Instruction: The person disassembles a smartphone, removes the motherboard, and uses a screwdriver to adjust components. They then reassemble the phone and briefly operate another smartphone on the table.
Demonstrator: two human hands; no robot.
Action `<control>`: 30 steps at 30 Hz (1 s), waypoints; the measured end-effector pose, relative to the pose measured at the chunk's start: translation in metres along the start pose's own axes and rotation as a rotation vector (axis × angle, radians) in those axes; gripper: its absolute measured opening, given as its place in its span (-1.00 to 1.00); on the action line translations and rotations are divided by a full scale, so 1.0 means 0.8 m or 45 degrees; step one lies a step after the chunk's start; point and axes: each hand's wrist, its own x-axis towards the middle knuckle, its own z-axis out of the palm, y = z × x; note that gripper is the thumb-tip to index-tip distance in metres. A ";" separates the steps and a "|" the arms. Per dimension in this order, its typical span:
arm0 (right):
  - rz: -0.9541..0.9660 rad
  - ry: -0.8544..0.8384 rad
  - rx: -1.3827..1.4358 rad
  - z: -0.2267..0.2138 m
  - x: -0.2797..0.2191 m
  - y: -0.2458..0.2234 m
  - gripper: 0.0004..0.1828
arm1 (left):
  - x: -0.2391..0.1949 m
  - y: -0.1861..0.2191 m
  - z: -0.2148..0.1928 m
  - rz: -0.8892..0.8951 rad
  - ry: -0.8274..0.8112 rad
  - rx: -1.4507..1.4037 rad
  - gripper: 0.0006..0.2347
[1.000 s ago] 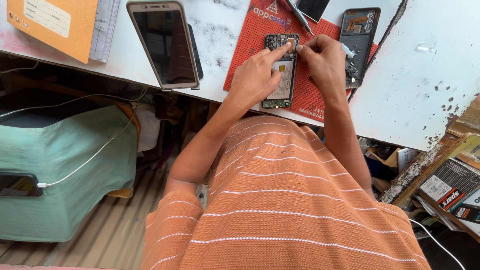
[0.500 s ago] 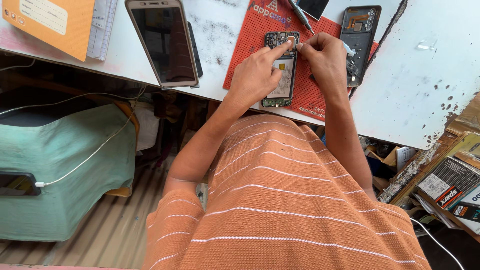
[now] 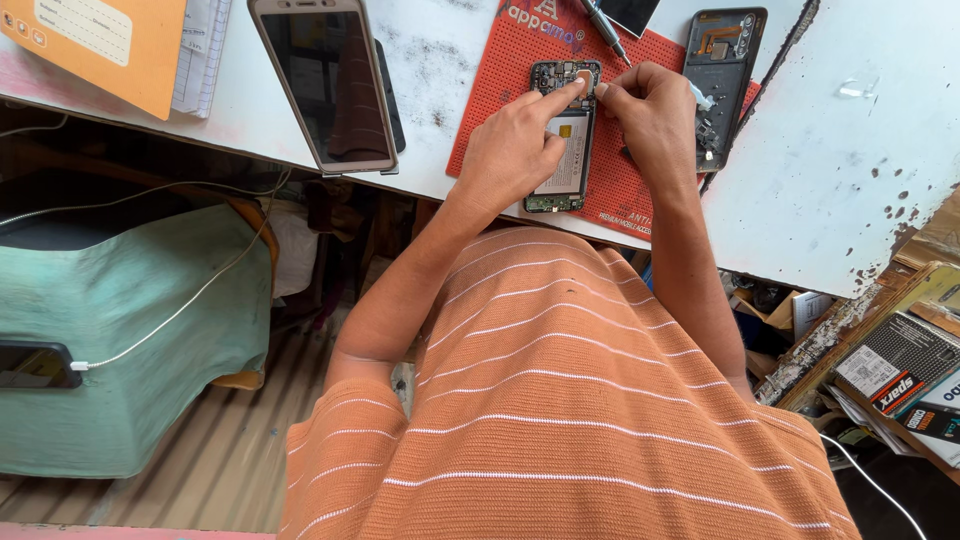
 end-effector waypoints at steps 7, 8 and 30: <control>-0.004 -0.020 -0.007 -0.001 0.001 0.000 -0.82 | -0.001 0.000 0.000 0.002 -0.001 -0.006 -0.46; -0.005 -0.023 0.014 -0.002 -0.002 -0.001 -0.82 | -0.002 0.001 0.000 0.015 0.009 -0.010 -0.47; 0.001 -0.019 0.003 -0.002 -0.043 0.013 -0.80 | -0.001 0.005 -0.002 -0.033 0.026 -0.043 -0.49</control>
